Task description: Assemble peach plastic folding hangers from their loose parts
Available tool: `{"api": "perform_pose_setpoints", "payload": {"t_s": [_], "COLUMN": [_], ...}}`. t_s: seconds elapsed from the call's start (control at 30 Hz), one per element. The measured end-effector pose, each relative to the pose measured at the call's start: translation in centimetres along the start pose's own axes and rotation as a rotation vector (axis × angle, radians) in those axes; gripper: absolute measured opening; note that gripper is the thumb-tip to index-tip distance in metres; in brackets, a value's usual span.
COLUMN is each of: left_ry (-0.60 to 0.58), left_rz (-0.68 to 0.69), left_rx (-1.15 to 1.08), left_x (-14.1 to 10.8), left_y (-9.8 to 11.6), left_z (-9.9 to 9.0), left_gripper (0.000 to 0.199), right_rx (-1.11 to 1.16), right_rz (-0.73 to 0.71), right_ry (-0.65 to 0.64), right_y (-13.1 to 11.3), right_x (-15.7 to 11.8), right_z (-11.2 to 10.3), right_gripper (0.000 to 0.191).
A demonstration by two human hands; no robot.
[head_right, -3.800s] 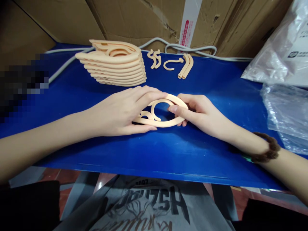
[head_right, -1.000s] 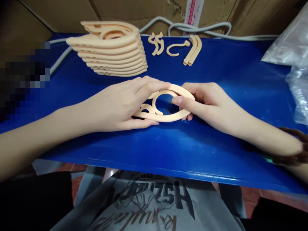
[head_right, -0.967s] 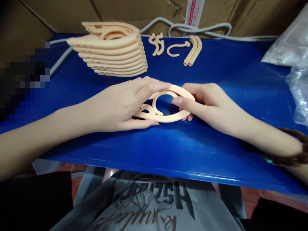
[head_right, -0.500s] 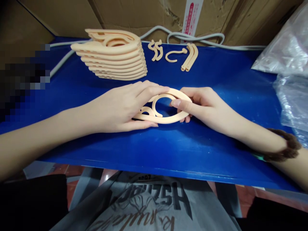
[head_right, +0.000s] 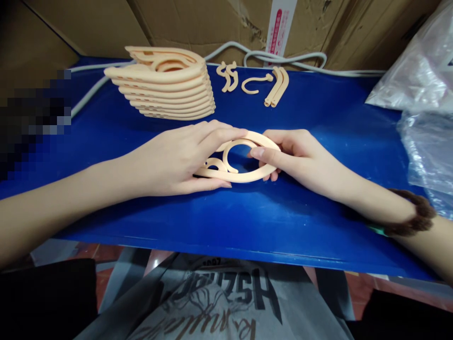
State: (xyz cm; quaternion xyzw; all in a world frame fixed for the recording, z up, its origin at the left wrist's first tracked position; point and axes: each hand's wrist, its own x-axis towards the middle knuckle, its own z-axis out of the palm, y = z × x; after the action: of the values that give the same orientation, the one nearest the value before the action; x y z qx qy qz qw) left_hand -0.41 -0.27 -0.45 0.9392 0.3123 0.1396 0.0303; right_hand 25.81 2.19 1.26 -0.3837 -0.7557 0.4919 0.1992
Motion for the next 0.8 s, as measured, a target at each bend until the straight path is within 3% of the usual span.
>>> {"api": "perform_pose_setpoints", "payload": {"t_s": [0.8], "left_ry": [-0.003], "left_rz": [0.012], "left_rx": [-0.029], "left_x": [-0.10], "left_y": [-0.26], "left_z": [-0.13], "left_gripper": [0.071], "right_rx": [-0.077], "right_rz": [-0.005], "right_ry": [0.013], "right_y": [-0.67], "right_x": [-0.01], "right_z": [0.20], "right_gripper": [0.047]}}
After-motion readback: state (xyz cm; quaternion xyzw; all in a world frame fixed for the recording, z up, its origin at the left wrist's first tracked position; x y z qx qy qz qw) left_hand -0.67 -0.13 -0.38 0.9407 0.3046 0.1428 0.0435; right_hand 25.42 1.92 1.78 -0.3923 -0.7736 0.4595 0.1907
